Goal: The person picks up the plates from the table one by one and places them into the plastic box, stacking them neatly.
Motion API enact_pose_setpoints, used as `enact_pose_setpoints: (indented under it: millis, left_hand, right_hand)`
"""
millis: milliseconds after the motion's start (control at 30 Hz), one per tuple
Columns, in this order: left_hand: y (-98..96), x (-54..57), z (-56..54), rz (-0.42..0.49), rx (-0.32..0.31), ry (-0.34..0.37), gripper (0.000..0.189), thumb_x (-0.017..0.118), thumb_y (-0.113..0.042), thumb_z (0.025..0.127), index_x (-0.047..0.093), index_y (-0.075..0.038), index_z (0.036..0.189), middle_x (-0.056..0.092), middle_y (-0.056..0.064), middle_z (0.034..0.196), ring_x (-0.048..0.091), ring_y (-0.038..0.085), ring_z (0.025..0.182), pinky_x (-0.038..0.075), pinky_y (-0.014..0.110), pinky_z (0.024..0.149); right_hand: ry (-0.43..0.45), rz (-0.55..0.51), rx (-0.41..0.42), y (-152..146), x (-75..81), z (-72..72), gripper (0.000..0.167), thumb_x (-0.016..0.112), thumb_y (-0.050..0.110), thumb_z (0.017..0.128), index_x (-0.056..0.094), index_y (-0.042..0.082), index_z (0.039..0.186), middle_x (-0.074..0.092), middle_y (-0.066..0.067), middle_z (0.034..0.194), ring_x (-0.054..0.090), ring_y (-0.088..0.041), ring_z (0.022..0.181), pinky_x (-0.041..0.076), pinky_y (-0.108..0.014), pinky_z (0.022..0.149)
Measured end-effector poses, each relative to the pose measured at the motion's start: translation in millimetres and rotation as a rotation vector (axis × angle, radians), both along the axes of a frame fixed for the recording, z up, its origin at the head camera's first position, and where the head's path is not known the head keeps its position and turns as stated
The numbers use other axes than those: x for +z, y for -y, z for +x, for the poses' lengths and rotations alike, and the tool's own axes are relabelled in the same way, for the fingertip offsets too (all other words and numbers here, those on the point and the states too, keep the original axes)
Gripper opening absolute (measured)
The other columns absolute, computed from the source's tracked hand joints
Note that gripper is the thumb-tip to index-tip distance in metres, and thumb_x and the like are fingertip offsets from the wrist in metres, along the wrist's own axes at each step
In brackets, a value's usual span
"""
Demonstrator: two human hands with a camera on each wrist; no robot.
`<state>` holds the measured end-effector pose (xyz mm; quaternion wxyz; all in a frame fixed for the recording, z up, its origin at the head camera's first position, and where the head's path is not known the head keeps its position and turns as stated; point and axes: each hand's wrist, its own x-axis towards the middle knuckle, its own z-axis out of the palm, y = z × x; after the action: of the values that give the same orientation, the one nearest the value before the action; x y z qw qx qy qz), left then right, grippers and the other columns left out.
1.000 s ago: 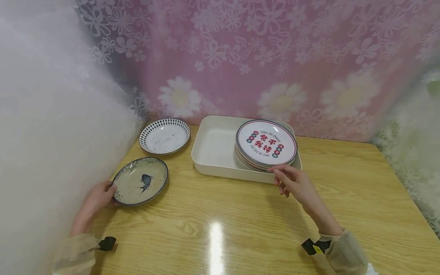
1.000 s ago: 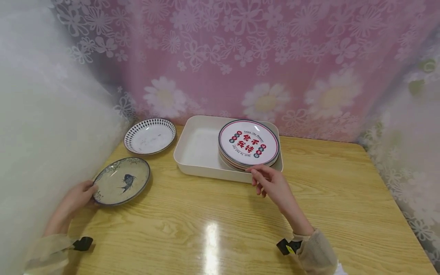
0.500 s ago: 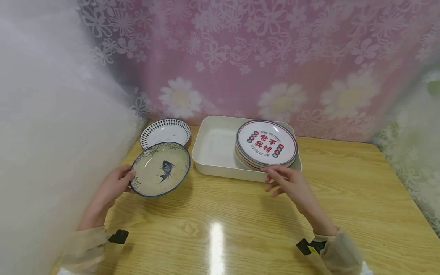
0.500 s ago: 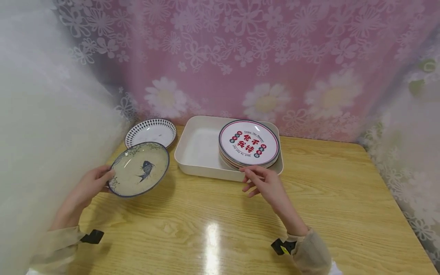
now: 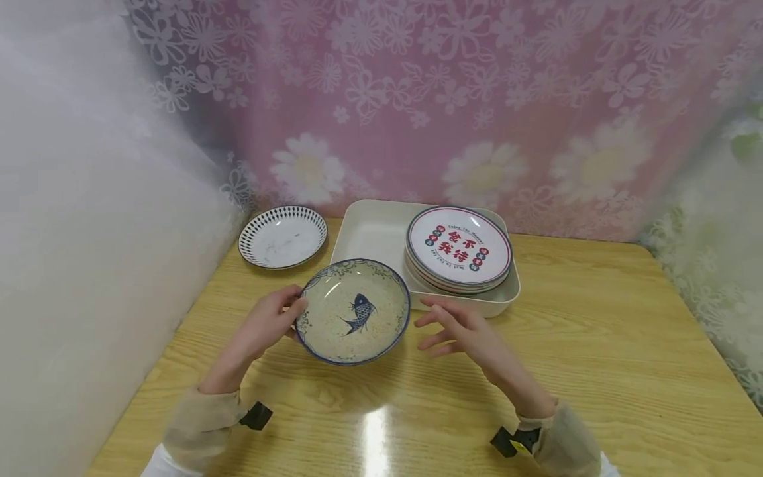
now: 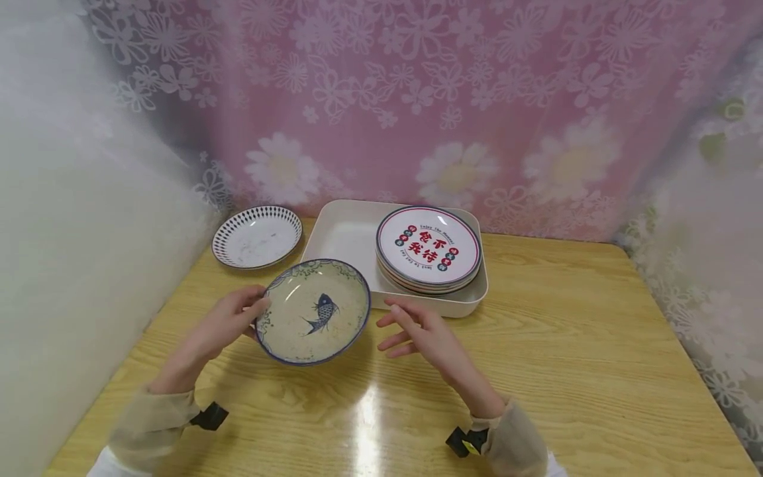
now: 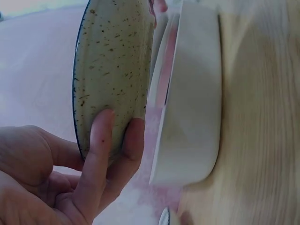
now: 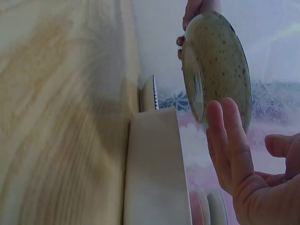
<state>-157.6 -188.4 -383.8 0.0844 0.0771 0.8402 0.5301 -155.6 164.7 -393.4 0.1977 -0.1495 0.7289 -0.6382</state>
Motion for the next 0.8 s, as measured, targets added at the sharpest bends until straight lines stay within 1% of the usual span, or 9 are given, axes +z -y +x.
enact_pose_setpoints:
  millis: [100, 167, 233, 333, 467, 533, 667, 800]
  left_hand:
    - [-16.1, -6.2, -2.2, -0.01, -0.017, 0.005, 0.025, 0.049, -0.008, 0.105, 0.057, 0.01, 0.12, 0.065, 0.029, 0.114, 0.067, 0.021, 0.075, 0.062, 0.037, 0.06]
    - [-26.3, -10.4, -3.1, -0.013, -0.024, 0.013, 0.025, 0.05, -0.009, 0.105, 0.058, 0.009, 0.12, 0.066, 0.028, 0.116, 0.068, 0.021, 0.074, 0.062, 0.04, 0.061]
    - [-34.4, -14.7, -3.8, -0.01, -0.033, 0.023, 0.025, 0.051, -0.01, 0.105, 0.059, 0.008, 0.121, 0.066, 0.027, 0.116, 0.069, 0.021, 0.073, 0.063, 0.043, 0.061]
    - [-43.1, -18.9, -3.1, 0.001, -0.036, 0.038, 0.023, 0.052, -0.01, 0.103, 0.061, 0.005, 0.119, 0.069, 0.023, 0.11, 0.068, 0.02, 0.072, 0.063, 0.044, 0.061]
    - [-49.6, -20.2, -2.2, 0.044, -0.054, 0.062, 0.02, 0.053, -0.009, 0.102, 0.062, 0.004, 0.114, 0.069, 0.018, 0.1, 0.068, 0.019, 0.071, 0.063, 0.043, 0.06]
    - [-51.6, -20.0, -2.1, 0.071, -0.067, 0.077, 0.021, 0.053, -0.009, 0.102, 0.061, 0.006, 0.114, 0.069, 0.017, 0.099, 0.069, 0.02, 0.07, 0.063, 0.043, 0.059]
    - [-54.3, -18.8, -2.3, 0.095, -0.097, 0.093, 0.025, 0.053, -0.01, 0.102, 0.06, 0.008, 0.117, 0.069, 0.02, 0.103, 0.069, 0.02, 0.069, 0.063, 0.044, 0.062]
    - [-55.9, -16.8, -4.2, 0.133, -0.124, 0.096, 0.027, 0.054, -0.013, 0.104, 0.058, 0.009, 0.12, 0.068, 0.023, 0.108, 0.069, 0.019, 0.072, 0.063, 0.046, 0.065]
  right_hand:
    - [0.012, 0.009, -0.001, 3, -2.4, 4.6, 0.054, 0.042, 0.029, 0.111, 0.038, -0.007, 0.151, 0.058, -0.033, 0.127, 0.073, -0.038, 0.095, 0.063, -0.045, 0.079]
    - [0.021, 0.019, -0.021, 3, -3.6, 7.5, 0.053, 0.045, 0.026, 0.11, 0.037, -0.008, 0.151, 0.056, -0.032, 0.128, 0.072, -0.034, 0.095, 0.062, -0.047, 0.08]
    - [0.025, 0.032, -0.052, 2, -4.3, 10.3, 0.052, 0.049, 0.02, 0.109, 0.036, -0.01, 0.15, 0.055, -0.031, 0.127, 0.071, -0.027, 0.093, 0.062, -0.048, 0.08]
    - [0.04, 0.046, -0.083, -1, -5.8, 13.8, 0.051, 0.051, 0.012, 0.107, 0.036, -0.012, 0.148, 0.055, -0.029, 0.121, 0.07, -0.022, 0.09, 0.062, -0.046, 0.078]
    - [0.061, 0.071, -0.102, -6, -7.8, 17.2, 0.051, 0.052, 0.009, 0.105, 0.036, -0.014, 0.148, 0.059, -0.027, 0.117, 0.07, -0.019, 0.085, 0.063, -0.038, 0.076]
    - [0.062, 0.073, -0.11, -10, -8.4, 17.8, 0.051, 0.052, 0.008, 0.105, 0.036, -0.015, 0.147, 0.059, -0.028, 0.119, 0.07, -0.018, 0.082, 0.063, -0.036, 0.075]
    - [0.047, 0.064, -0.135, -15, -5.1, 18.4, 0.052, 0.053, 0.008, 0.103, 0.036, -0.016, 0.146, 0.059, -0.03, 0.12, 0.07, -0.016, 0.077, 0.063, -0.036, 0.074]
    - [0.019, 0.052, -0.134, -22, 3.8, 17.1, 0.052, 0.053, 0.007, 0.103, 0.036, -0.017, 0.146, 0.061, -0.03, 0.119, 0.071, -0.015, 0.078, 0.064, -0.037, 0.072]
